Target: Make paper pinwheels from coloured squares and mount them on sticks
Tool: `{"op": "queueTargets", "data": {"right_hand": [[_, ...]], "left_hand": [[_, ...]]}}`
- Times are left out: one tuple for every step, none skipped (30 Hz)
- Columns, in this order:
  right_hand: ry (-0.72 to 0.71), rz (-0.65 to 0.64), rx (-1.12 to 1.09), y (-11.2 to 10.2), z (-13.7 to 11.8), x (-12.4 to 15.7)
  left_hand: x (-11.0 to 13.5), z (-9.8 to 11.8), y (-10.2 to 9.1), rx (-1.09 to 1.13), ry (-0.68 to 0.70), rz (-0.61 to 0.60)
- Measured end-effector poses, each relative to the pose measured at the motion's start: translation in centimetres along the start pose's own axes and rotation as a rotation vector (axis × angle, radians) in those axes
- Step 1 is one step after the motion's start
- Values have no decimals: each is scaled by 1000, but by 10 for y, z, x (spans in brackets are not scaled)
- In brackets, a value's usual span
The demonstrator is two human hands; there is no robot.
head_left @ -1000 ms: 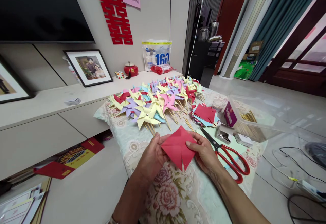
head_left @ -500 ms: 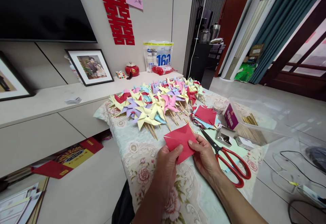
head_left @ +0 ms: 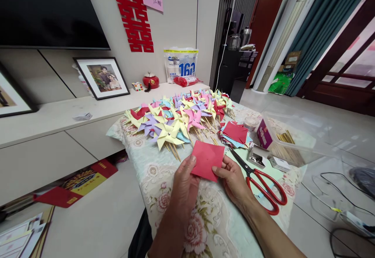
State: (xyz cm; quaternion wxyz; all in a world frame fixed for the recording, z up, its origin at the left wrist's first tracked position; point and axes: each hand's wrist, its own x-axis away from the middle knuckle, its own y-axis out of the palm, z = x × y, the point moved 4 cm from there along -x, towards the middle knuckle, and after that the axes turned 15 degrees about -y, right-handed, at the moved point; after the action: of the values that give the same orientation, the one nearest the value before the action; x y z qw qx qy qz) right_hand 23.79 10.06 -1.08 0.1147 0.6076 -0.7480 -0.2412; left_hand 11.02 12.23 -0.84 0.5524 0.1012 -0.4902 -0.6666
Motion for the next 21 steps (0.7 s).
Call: {"op": "queueTargets", "data": {"right_hand": [[-12,28,-7,-1,0,-1],[-25,52,-13,-2,0,-1],[-35,70,-17,-3,-1,-2],[-45,82,-20,-4,-1,-2],[-52,86,-24,-4,-1,-2],[-54,83,-27,-4,0,-1],[-54,74,-30,-4,0,-1],[-51,60,-32,-3,0,0],[-49,46,-33,-2,0,1],[-48,32,-31,-1,1,1],[-49,16,-27,0,1,2],[-50,-1,-20,1,2,2],[-51,-22,-10,1,2,2],[-55,-45,6,1,2,2],[-65,-68,32,0,2,2],[-80,-83,67,-1,2,2],[-107,-79,110,-4,1,2],[-146,-56,162,-8,-1,2],[-196,-22,223,-12,-4,2],[-251,12,298,-16,-7,2],[-317,29,388,-19,-12,3]], "left_hand": [[1,-4,1,19,6,0],[2,-8,2,23,5,-4],[3,-12,4,13,3,-14],[4,-17,7,-6,4,-31],[5,-21,10,-33,9,-48],[5,-24,13,-66,24,-61],[4,-26,15,-94,45,-63],[3,-28,16,-115,74,-50],[1,-28,16,-125,110,-24],[-1,-28,15,-133,140,7],[-3,-27,14,-141,163,35],[-5,-27,13,-149,178,59],[-7,-25,11,-157,185,77],[-9,-24,9,-162,186,92],[-11,-22,8,-161,185,106],[-12,-20,5,-154,186,120],[-13,-17,3,-144,189,137],[-13,-15,1,-135,188,150],[-13,-12,0,-128,183,159],[-13,-11,-1,-121,176,161],[-13,-9,-2,-114,167,159]]}}
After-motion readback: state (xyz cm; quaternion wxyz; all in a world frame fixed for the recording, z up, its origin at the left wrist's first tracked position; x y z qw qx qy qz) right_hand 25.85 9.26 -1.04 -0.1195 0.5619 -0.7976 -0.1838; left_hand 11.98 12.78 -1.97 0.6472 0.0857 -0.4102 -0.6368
